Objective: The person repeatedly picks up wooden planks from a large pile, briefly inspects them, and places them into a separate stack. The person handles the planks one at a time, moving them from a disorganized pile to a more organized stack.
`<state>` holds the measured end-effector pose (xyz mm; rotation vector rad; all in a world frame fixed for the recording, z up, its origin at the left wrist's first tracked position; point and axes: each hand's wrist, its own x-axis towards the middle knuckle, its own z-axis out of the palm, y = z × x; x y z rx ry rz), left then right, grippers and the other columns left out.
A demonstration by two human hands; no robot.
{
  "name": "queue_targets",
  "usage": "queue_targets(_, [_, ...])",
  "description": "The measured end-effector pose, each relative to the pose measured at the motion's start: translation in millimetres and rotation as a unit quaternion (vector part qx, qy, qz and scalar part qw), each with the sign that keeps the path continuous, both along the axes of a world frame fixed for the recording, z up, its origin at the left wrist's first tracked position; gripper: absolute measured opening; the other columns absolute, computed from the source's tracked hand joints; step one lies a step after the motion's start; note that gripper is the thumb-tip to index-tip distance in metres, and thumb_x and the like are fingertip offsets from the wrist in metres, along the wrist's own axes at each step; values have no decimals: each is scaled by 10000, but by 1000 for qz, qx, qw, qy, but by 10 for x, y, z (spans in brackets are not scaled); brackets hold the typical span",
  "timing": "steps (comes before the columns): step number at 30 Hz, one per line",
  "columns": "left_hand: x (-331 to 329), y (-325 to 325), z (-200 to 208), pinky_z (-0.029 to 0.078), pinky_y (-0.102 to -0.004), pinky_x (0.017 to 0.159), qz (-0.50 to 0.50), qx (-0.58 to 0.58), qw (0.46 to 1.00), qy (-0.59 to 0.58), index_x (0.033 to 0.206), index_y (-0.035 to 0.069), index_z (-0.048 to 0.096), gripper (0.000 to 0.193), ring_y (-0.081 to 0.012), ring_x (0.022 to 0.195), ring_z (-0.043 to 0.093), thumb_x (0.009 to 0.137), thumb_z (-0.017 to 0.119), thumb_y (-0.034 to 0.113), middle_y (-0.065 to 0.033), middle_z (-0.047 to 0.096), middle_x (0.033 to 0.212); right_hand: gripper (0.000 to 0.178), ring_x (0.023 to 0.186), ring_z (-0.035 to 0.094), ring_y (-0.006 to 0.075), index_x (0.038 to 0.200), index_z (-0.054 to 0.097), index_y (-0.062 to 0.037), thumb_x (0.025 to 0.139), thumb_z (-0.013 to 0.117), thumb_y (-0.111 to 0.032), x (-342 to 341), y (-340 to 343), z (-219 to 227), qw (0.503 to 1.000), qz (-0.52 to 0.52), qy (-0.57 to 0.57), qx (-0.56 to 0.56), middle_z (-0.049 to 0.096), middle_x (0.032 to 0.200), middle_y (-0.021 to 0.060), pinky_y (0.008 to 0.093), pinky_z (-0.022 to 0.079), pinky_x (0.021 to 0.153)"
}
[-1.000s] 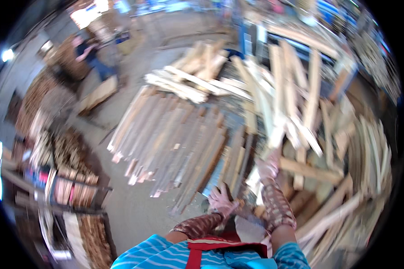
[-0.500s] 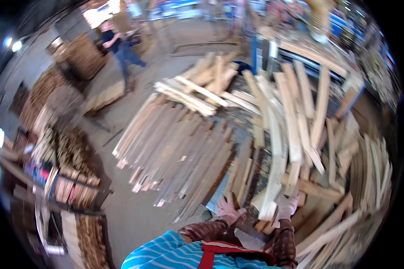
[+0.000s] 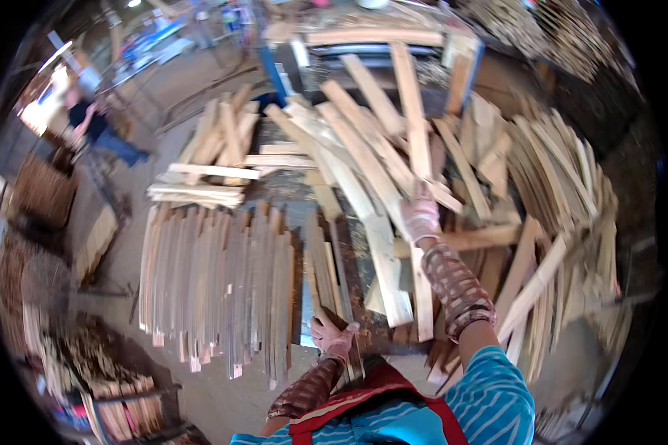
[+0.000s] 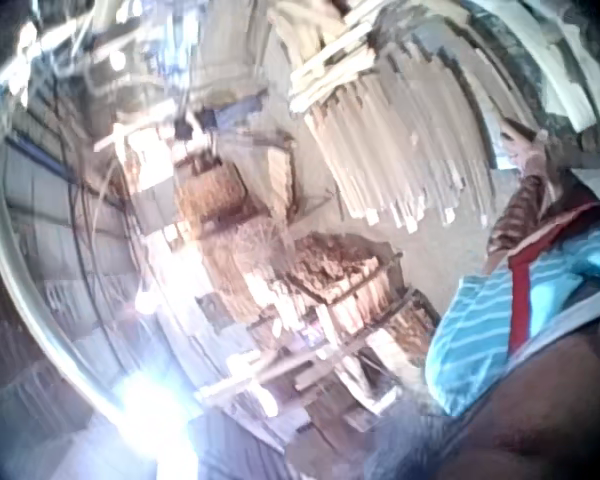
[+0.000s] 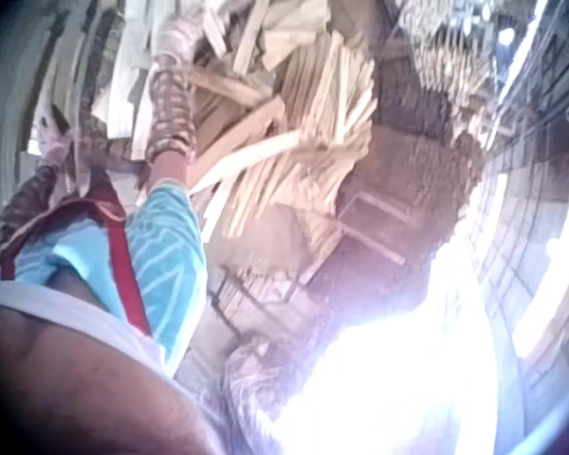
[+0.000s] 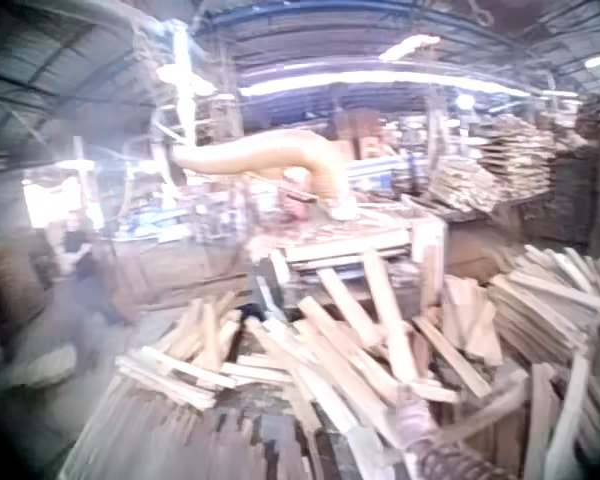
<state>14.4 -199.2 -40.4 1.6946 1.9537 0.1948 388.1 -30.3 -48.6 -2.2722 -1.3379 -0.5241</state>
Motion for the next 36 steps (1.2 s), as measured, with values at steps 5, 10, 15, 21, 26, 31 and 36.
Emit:
queue_targets(5, [-194, 70, 57, 358, -535, 1046, -9, 53, 998, -25, 1532, 117, 290, 1137, -448, 1227, 468, 645, 878, 518, -239, 460, 1322, 709, 1161, 640, 388, 1417, 522, -88, 859, 642, -508, 320, 277, -81, 968, -25, 219, -123, 654, 1281, 214, 474, 516, 978])
queue_targets(10, [-325, -18, -55, 303, -547, 1088, 19, 42, 998, -40, 1541, 136, 271, 1163, -466, 1333, 386, 631, 893, 506, -253, 395, 1434, 691, 1150, 634, 417, 1360, 582, -73, 802, 723, -455, -136, 11, 616, 975, -1, 192, -112, 652, 1251, 265, 477, 517, 962])
queue_targets(15, [-273, -51, -97, 245, -543, 1148, 12, 29, 999, -27, 1568, 131, 246, 1168, -484, 1402, 305, 670, 837, 588, -266, 298, 1521, 410, 945, 653, 453, 1081, 679, 41, 849, 670, -297, -334, -635, 720, 948, 45, 302, -88, 692, 983, 288, 466, 514, 850])
queue_targets(21, [-436, 1, 178, 263, -541, 1154, 15, -28, 996, -85, 1582, 127, 219, 1157, -498, 1402, 302, 693, 832, 544, -285, 290, 1527, 309, 870, 546, 149, 1066, 688, 46, 945, 645, -236, -1470, -1853, 888, 775, 68, 622, 91, 649, 981, 10, 316, 459, 807])
queue_targets(26, [-466, -27, 71, 297, -518, 1142, 10, -5, 996, -88, 1593, 117, 176, 1206, -475, 1385, 350, 667, 860, 474, -270, 338, 1507, 339, 850, 570, 141, 1098, 682, 77, 999, 655, -246, -1804, -2495, 310, 760, 33, 630, 156, 671, 959, 27, 297, 483, 787])
queue_targets(31, [-487, 49, 75, 360, -488, 1114, 34, 9, 994, -99, 1565, 110, 210, 1178, -427, 1358, 412, 646, 875, 426, -236, 409, 1442, 313, 788, 553, 136, 1027, 671, 66, 1014, 624, -244, -2006, -2578, 417, 810, 42, 563, 156, 655, 865, 31, 314, 485, 716])
queue_targets(36, [-555, 51, 187, 439, -497, 1056, 85, 36, 983, -159, 1503, 115, 303, 992, -438, 1292, 498, 714, 824, 415, -218, 472, 1419, 388, 885, 593, 138, 1103, 676, 100, 999, 652, -274, -2197, -2559, 634, 839, 72, 528, 111, 692, 950, 70, 299, 506, 818])
